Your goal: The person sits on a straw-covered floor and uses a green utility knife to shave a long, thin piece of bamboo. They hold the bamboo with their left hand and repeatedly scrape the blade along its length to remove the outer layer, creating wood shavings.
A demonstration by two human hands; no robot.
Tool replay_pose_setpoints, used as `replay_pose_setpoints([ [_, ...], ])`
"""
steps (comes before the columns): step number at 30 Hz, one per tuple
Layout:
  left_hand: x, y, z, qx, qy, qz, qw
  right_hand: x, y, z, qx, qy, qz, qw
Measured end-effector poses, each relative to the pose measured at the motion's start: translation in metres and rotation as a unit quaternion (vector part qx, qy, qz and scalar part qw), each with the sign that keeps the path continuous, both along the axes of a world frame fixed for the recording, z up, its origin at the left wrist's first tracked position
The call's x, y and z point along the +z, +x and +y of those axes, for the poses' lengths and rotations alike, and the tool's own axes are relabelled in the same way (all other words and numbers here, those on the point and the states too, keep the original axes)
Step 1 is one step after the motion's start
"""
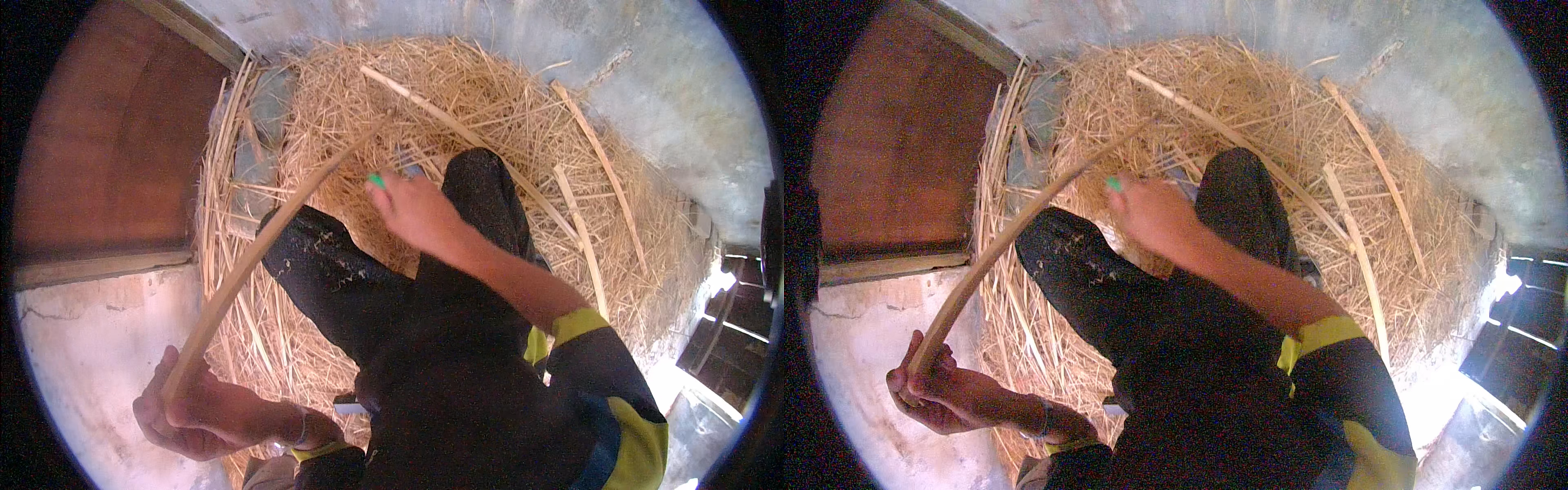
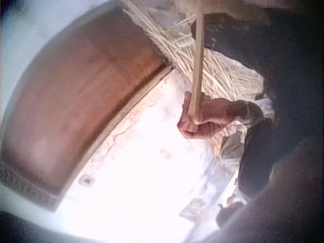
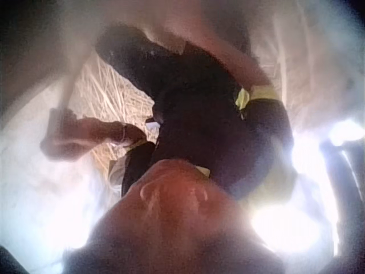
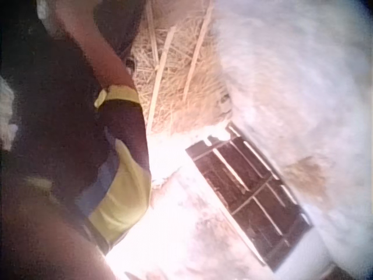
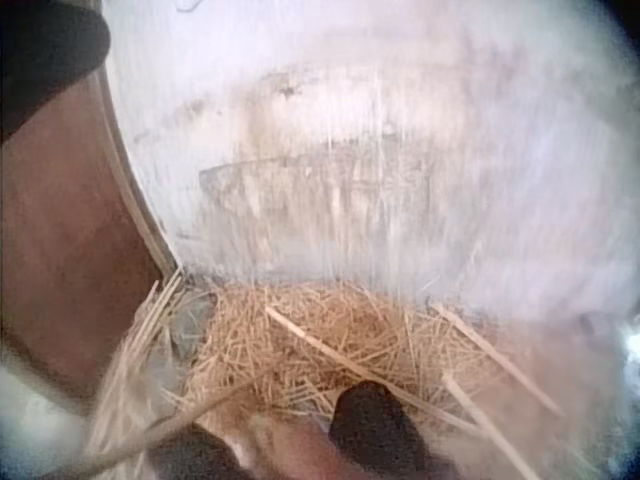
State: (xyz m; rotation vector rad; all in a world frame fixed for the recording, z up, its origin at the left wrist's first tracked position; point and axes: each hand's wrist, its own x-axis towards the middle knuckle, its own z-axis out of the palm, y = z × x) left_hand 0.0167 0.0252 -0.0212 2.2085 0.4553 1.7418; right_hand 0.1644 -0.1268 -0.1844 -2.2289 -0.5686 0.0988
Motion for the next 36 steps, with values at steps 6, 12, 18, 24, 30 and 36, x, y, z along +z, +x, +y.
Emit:
replay_pose_setpoints([
  [6,-0.001,-0.005,-0.003,-0.09,0.019,-0.02,0.996,0.069,-0.041,0.01,0.112,0.076,0.021,0.991],
  [12,-0.003,-0.02,0.014,-0.206,0.02,-0.011,0.978,0.046,-0.016,0.001,0.075,0.016,-0.037,0.996],
  [18,-0.004,-0.011,0.014,-0.172,-0.003,-0.019,0.985,0.02,-0.027,0.004,0.062,-0.013,0.002,0.998],
  [24,-0.003,-0.011,0.013,-0.189,0.045,-0.045,0.98,0.054,-0.033,0.009,0.08,0.047,0.045,0.995],
  [30,-0.007,-0.006,0.015,-0.128,0.043,-0.067,0.989,0.0,0.0,0.001,0.011,0.0,-0.044,0.999],
  [36,-0.008,-0.004,0.005,-0.134,0.027,-0.081,0.987,0.027,-0.032,0.013,0.077,0.07,0.032,0.994],
])
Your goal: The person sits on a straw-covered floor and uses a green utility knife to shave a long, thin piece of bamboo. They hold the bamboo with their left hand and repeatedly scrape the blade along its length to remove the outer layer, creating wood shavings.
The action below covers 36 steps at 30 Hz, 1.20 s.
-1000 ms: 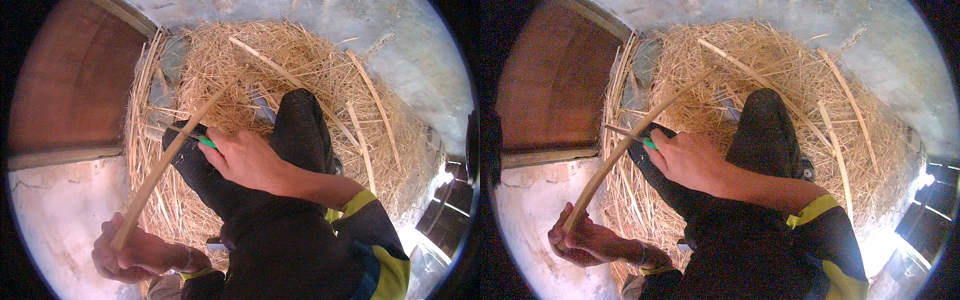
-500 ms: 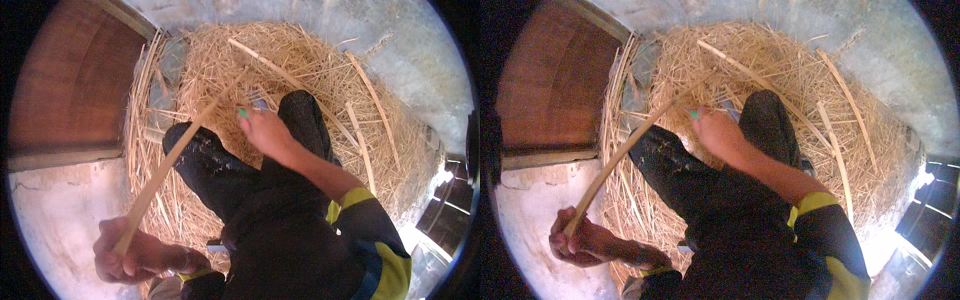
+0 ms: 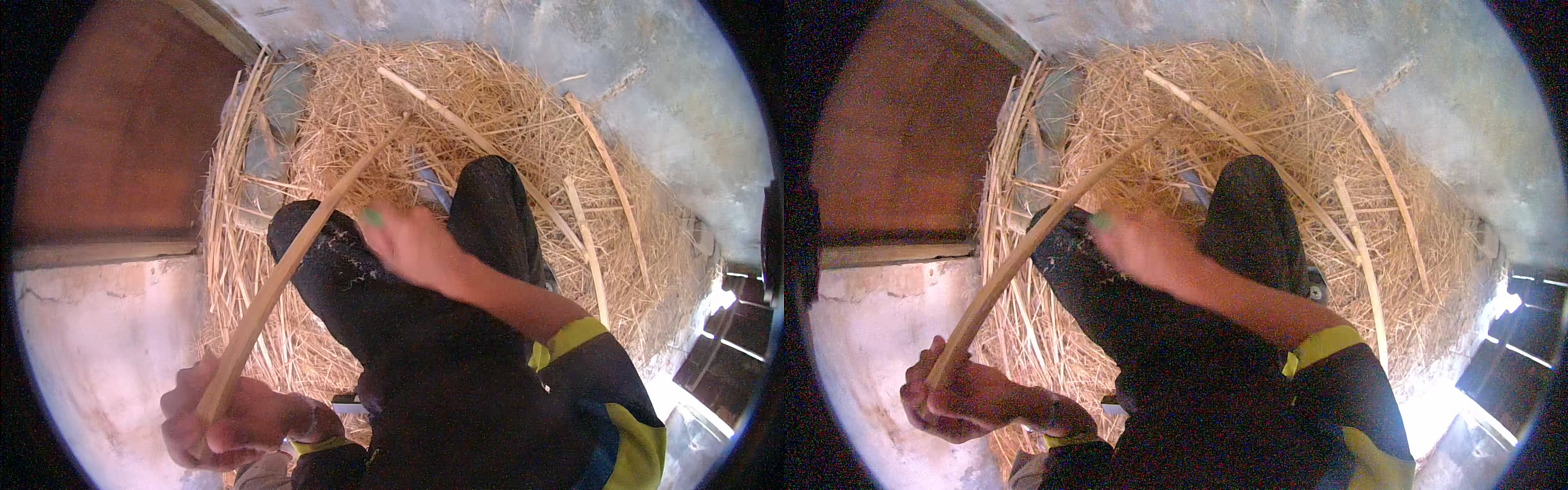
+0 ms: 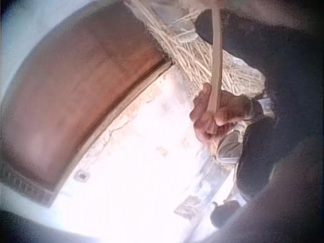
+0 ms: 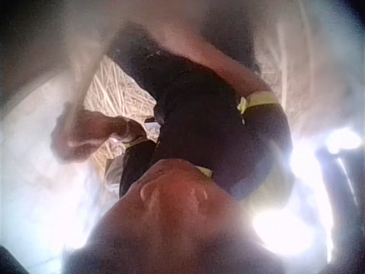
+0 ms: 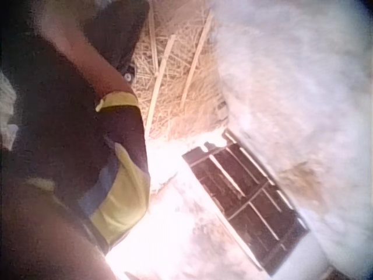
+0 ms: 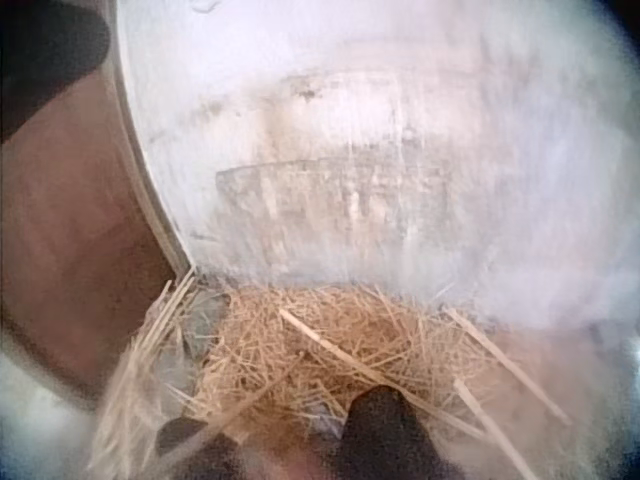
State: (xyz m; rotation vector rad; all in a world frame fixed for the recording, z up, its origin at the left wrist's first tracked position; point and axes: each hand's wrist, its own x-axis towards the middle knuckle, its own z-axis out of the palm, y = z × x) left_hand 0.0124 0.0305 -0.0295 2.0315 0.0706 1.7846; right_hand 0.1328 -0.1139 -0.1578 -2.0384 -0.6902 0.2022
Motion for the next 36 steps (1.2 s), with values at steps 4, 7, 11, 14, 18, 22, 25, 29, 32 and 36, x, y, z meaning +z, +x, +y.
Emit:
replay_pose_setpoints([
  [4,0.011,0.006,-0.012,0.088,-0.07,0.049,0.992,-0.065,0.043,-0.016,-0.075,-0.123,-0.059,0.988],
  [7,0.012,-0.005,-0.021,0.103,-0.112,0.1,0.983,0.024,0.001,-0.011,-0.014,-0.029,0.054,0.998],
  [11,0.017,0.001,-0.029,0.039,-0.106,0.092,0.989,0.107,-0.046,-0.008,0.173,0.054,0.056,0.982],
  [14,0.018,-0.004,-0.026,0.057,-0.09,0.102,0.989,0.1,-0.045,0.004,0.134,-0.005,0.002,0.991],
  [18,0.02,-0.005,-0.025,0.069,-0.101,0.155,0.98,0.064,-0.012,0.007,0.051,-0.034,-0.056,0.996],
  [22,0.019,-0.006,-0.022,0.029,-0.092,0.154,0.983,0.108,-0.036,-0.004,0.139,-0.035,-0.031,0.989],
  [25,0.021,-0.005,-0.024,0.036,-0.101,0.144,0.984,0.072,-0.019,0.005,0.062,-0.121,0.01,0.991],
  [29,0.017,-0.001,-0.027,0.027,-0.091,0.109,0.99,0.064,-0.013,-0.001,0.071,-0.051,-0.04,0.995],
  [32,0.014,-0.003,-0.032,-0.005,-0.085,0.134,0.987,0.09,-0.033,0.001,0.104,0.01,-0.052,0.993],
  [36,0.016,-0.008,-0.023,-0.06,-0.061,0.203,0.975,0.079,-0.031,0.003,0.081,0.012,-0.075,0.994],
])
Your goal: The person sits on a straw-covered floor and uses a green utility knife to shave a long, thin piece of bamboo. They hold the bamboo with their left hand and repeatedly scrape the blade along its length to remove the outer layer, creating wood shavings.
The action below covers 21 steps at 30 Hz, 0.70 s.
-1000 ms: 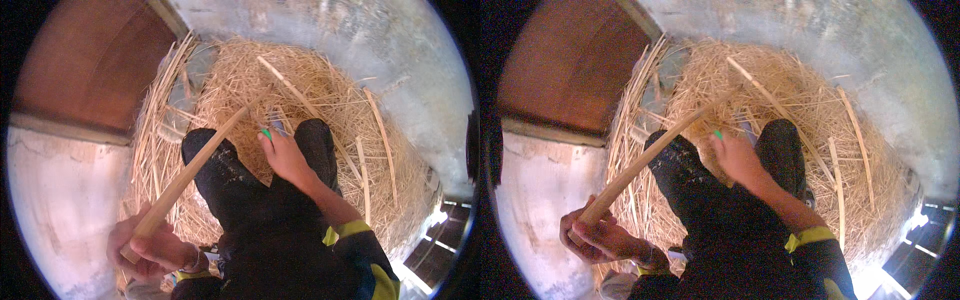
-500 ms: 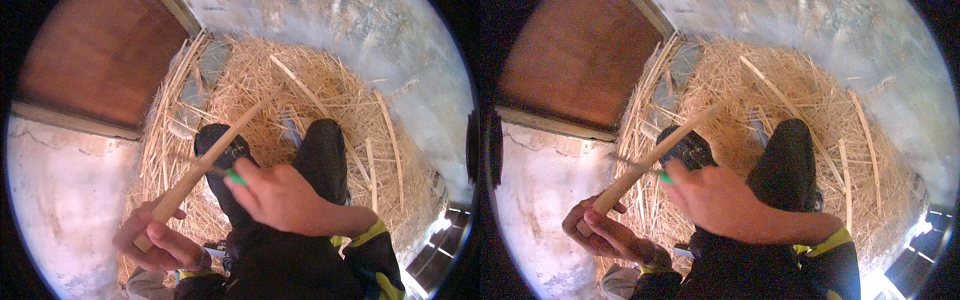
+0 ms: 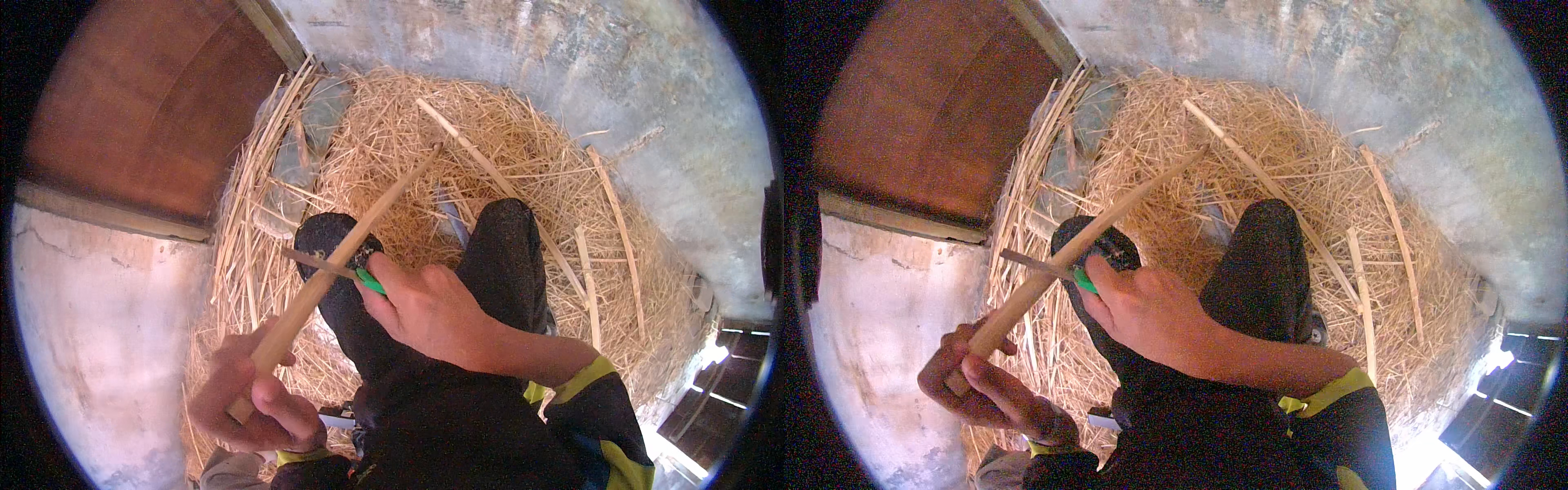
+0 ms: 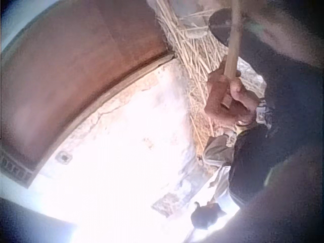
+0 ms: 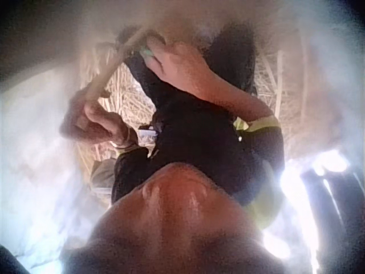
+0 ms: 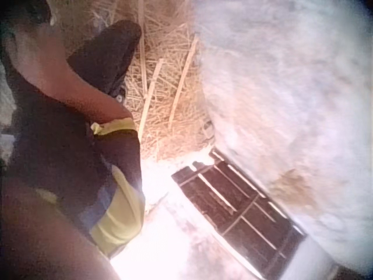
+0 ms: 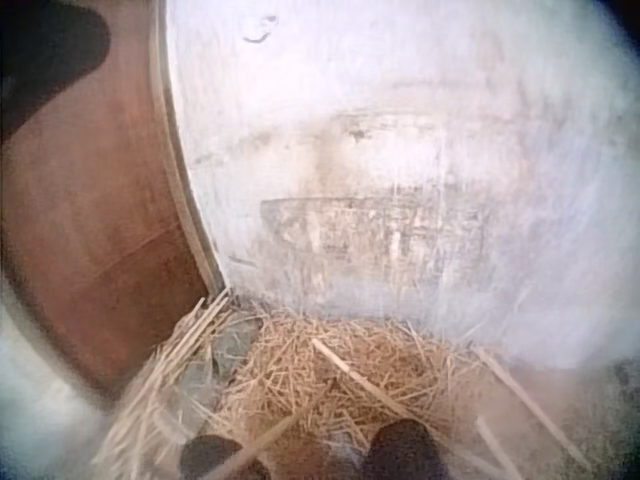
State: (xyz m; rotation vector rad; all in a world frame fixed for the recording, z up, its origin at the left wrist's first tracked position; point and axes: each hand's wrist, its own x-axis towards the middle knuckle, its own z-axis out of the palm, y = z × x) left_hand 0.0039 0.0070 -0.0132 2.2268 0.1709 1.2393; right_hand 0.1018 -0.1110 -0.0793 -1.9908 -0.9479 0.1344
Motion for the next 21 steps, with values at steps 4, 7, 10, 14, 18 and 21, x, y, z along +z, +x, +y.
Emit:
replay_pose_setpoints([
  [4,0.006,-0.006,0.003,0.025,-0.029,0.018,0.999,-0.048,0.02,0.001,-0.029,-0.137,-0.002,0.99],
  [7,-0.002,-0.006,0.001,-0.018,0.006,-0.003,1.0,-0.088,0.047,-0.022,-0.137,-0.105,-0.034,0.984],
  [10,-0.002,-0.006,-0.001,0.0,-0.028,-0.018,0.999,-0.039,0.005,-0.017,-0.08,-0.03,0.072,0.994],
  [14,0.002,0.0,-0.002,-0.047,-0.01,-0.02,0.999,-0.021,0.0,-0.005,-0.037,-0.009,0.09,0.995],
  [18,0.004,0.006,0.0,-0.005,-0.013,-0.014,1.0,-0.073,0.045,-0.003,-0.147,-0.066,0.023,0.987],
  [21,-0.001,0.003,0.0,0.021,-0.01,-0.042,0.999,-0.043,0.017,0.004,-0.052,0.007,0.044,0.998],
])
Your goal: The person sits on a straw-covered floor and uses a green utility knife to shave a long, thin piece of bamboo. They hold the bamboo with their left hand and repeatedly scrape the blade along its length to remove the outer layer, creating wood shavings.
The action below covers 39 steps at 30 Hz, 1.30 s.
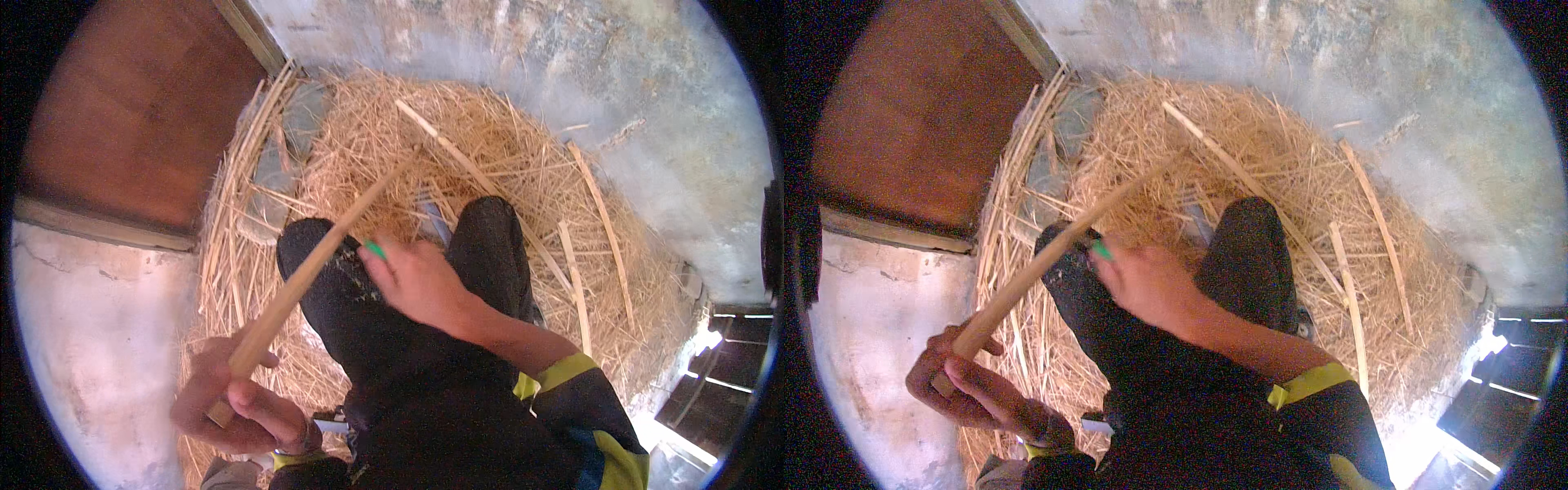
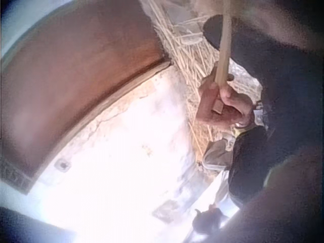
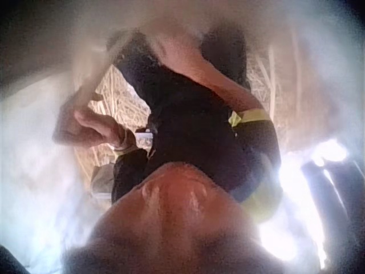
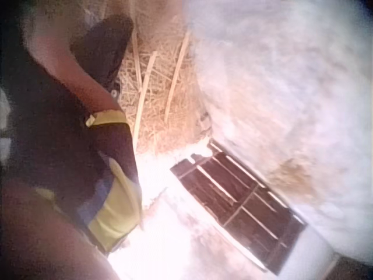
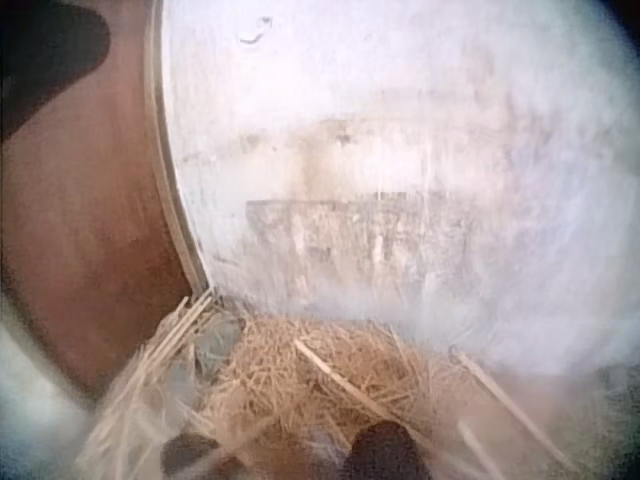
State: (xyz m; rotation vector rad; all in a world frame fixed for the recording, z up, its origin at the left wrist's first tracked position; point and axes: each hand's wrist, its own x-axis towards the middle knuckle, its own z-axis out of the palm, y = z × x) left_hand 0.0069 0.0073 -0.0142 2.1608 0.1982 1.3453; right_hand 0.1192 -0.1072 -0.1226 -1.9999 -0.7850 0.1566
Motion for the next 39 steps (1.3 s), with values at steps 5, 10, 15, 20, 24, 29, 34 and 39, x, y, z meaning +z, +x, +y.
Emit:
replay_pose_setpoints([
  [5,0.001,0.006,0.003,-0.015,-0.004,-0.009,1.0,-0.065,0.031,-0.006,-0.09,-0.071,-0.005,0.993],
  [10,-0.004,0.007,0.004,0.01,-0.015,-0.055,0.998,-0.029,0.011,0.002,-0.04,-0.033,-0.027,0.998],
  [15,-0.002,0.005,0.0,0.004,-0.017,-0.021,1.0,-0.108,0.066,-0.033,-0.108,-0.165,-0.03,0.98],
  [20,0.005,-0.001,0.004,-0.043,-0.002,0.039,0.998,-0.02,0.033,-0.019,-0.072,-0.042,0.085,0.993],
  [24,0.01,-0.015,0.021,-0.152,0.061,0.07,0.984,0.063,-0.021,-0.032,0.09,0.025,0.082,0.992],
  [29,0.024,-0.015,0.023,-0.23,0.146,0.116,0.955,0.005,-0.003,-0.028,-0.061,-0.113,-0.012,0.992],
  [34,0.02,-0.012,0.021,-0.244,0.15,0.094,0.954,0.032,-0.023,-0.021,0.015,0.016,0.006,1.0],
  [39,0.026,-0.013,0.028,-0.244,0.16,0.139,0.946,0.03,-0.021,-0.015,0.007,0.009,-0.064,0.998],
])
